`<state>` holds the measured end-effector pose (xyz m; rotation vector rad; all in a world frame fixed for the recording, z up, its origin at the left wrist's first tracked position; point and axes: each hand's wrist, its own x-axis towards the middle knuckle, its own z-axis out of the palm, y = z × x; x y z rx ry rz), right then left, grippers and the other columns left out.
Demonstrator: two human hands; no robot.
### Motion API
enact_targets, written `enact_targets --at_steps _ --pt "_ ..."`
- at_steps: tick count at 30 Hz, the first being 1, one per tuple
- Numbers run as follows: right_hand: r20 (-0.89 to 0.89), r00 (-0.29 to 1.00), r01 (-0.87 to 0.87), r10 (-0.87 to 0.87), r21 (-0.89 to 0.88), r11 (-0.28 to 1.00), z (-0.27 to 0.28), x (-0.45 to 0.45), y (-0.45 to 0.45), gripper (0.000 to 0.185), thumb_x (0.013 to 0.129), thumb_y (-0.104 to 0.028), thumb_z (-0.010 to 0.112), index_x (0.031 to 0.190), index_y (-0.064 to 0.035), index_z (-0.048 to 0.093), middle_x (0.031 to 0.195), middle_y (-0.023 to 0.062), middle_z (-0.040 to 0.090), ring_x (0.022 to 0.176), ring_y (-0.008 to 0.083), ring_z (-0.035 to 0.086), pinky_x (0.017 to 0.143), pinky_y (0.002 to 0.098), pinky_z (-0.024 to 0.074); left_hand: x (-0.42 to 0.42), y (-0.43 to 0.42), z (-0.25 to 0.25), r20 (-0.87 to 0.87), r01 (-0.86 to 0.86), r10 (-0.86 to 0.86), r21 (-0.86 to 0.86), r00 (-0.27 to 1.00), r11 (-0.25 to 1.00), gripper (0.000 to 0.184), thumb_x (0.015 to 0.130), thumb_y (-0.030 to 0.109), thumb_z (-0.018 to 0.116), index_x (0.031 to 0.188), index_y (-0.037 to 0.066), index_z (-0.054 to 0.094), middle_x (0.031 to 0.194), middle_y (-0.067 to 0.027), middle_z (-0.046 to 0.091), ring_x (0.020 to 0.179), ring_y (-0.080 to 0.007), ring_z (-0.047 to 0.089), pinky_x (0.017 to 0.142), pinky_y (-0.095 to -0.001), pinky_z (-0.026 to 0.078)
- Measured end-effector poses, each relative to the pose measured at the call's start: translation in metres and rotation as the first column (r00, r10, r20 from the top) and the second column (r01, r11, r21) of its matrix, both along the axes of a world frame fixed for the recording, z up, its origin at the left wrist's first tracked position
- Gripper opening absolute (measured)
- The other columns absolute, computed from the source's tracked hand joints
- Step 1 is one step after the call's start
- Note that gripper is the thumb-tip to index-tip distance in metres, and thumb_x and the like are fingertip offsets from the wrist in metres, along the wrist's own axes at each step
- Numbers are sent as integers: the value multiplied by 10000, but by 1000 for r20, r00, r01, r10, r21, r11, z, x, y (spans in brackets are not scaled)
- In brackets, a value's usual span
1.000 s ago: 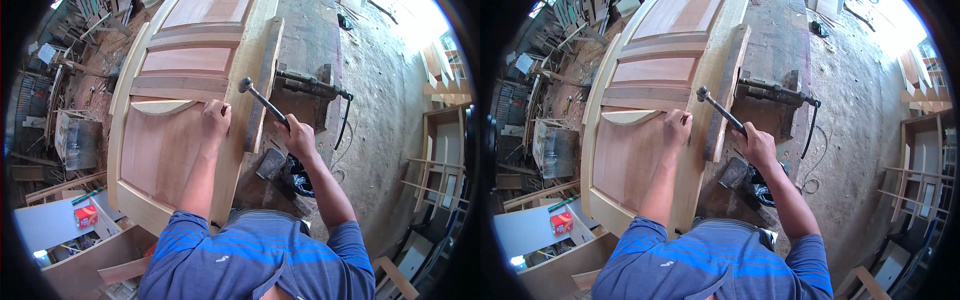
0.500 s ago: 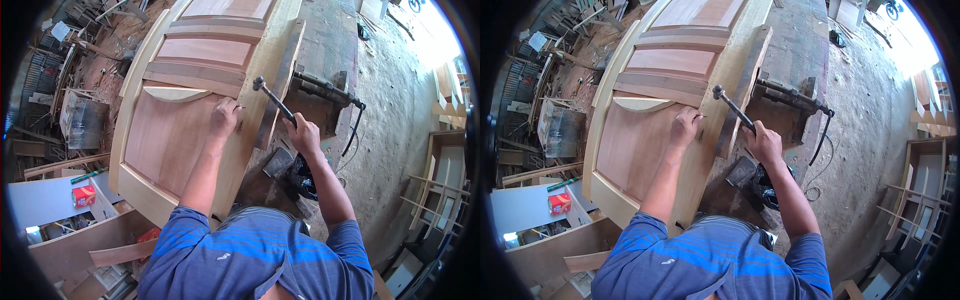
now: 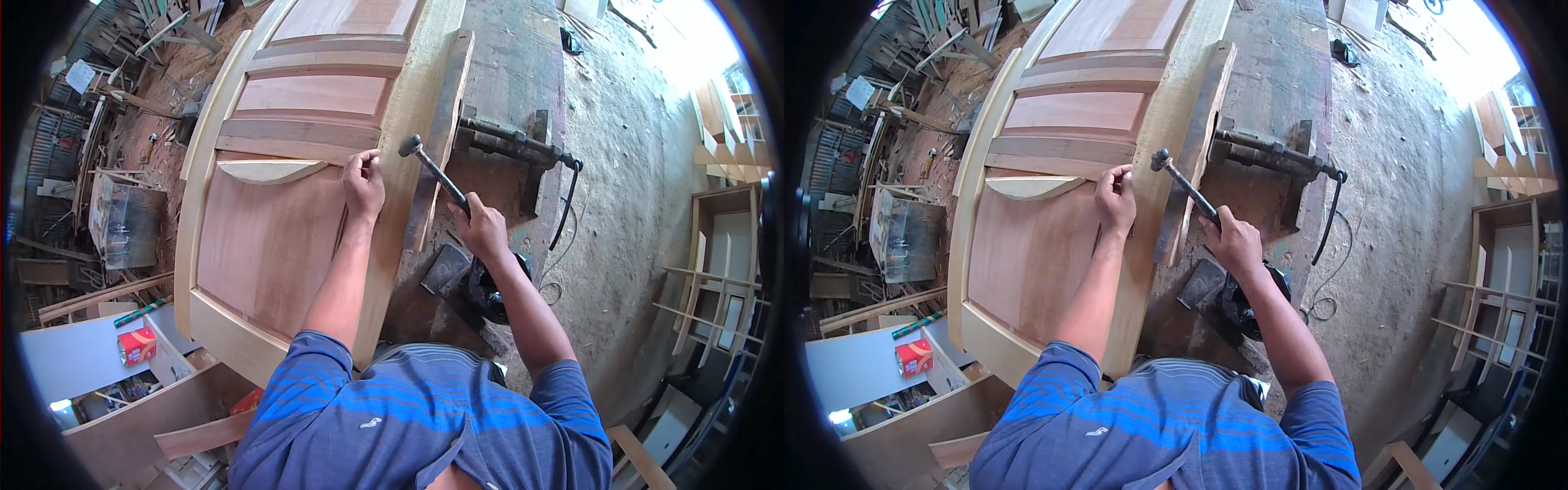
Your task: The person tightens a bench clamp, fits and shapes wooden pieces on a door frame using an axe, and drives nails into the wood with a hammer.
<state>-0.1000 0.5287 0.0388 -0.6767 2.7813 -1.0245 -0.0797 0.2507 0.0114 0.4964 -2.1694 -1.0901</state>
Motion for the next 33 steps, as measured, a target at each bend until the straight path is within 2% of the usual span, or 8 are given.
enact_targets --at_steps 3,6,9,12,21,24,27,33 --pt "2 1000 -3 3 -13 1000 -2 0 0 368 1079 -399 682 993 -67 548 698 247 659 742 510 695 656 607 501 -4 0 2 -30 -66 65 -55 997 996 128 1054 117 724 1136 29 768 1077 -85 786 947 -165 738 819 -324 588" --pt "26 1000 7 -6 -17 1000 -5 0 -2 365 1075 -388 689 993 -63 545 700 251 654 746 512 692 660 603 502 -7 2 0 -10 -92 97 236 995 967 147 1066 131 725 1147 12 752 1122 -95 795 1003 -159 742 847 -327 595" --pt "54 998 14 -13 -30 999 -4 1 -3 368 1073 -383 693 991 -57 544 704 251 652 749 512 691 663 601 500 -12 2 -2 -34 -134 152 309 988 942 165 1066 137 731 1171 10 734 1115 -94 803 1019 -162 749 870 -336 600" --pt "47 999 17 -15 -41 999 -3 2 -3 373 1074 -388 692 987 -58 541 705 250 652 750 511 692 664 599 498 -12 2 -3 52 -171 163 263 985 949 206 1045 145 760 1188 3 718 1082 -95 807 989 -159 755 874 -328 603" --pt "66 997 30 -28 -27 999 -2 4 -4 390 1079 -421 679 991 -67 543 712 250 658 760 516 692 666 604 493 -12 2 0 77 -154 144 138 986 978 207 1039 113 748 1206 -1 710 1063 -99 810 943 -154 760 845 -314 605" --pt "68 997 28 -27 -26 999 -3 3 -4 384 1076 -410 686 993 -64 540 716 258 656 766 520 690 662 605 491 -12 -1 -10 -50 -211 234 283 971 936 191 1045 124 739 1199 14 717 1043 -102 817 933 -202 781 811 -347 603" --pt "56 998 23 -21 -34 999 -8 4 -4 364 1074 -408 670 1003 -81 529 711 266 667 750 528 694 666 641 500 -11 -4 -12 -61 -281 305 252 950 926 198 1055 121 728 1219 13 705 1039 -101 808 904 -181 759 790 -333 593" --pt "84 996 35 -29 -66 997 -6 4 -6 370 1069 -377 704 993 -57 535 712 267 645 768 520 689 659 607 490 -9 -1 -5 23 -208 209 238 978 949 153 1042 90 734 1169 7 714 1019 -88 797 898 -166 747 817 -336 594"
